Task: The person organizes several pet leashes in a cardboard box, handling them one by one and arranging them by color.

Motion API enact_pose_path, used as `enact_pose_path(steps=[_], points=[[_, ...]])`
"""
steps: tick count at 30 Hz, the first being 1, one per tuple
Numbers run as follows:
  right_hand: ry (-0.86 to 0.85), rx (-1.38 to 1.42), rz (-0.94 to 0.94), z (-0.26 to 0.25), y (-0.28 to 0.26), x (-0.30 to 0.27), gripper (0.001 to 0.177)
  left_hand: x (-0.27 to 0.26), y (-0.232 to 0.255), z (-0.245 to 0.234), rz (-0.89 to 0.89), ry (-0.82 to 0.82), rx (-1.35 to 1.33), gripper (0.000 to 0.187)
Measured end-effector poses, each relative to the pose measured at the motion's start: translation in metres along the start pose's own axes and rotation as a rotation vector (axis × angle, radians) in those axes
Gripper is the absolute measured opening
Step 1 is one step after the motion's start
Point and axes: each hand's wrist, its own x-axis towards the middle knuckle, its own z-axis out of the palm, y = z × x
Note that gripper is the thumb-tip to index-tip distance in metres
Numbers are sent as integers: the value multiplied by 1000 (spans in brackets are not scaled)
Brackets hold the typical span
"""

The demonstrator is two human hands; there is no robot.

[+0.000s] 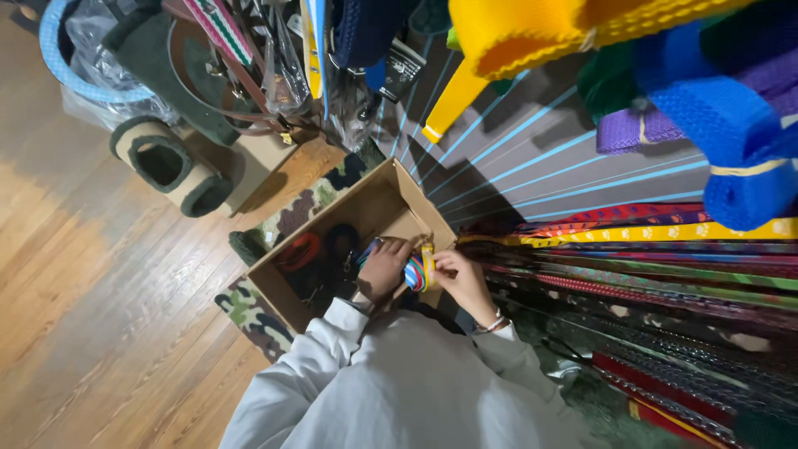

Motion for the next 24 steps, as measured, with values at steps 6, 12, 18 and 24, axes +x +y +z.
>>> enact_pose_path(steps=[6, 12, 18, 24], points=[[-7, -156, 28, 4, -11, -8, 31, -10, -15, 22, -186, 69, 279, 65], [167, -110, -170, 0, 2, -6, 22, -35, 29, -60, -334, 49, 179, 100], [20, 722, -56, -29, -69, -23, 30, -41, 65, -81, 102, 322, -400, 36], [-397, 1474, 106, -46, -72, -25, 63, -46, 99, -90, 160, 155, -819, 15]])
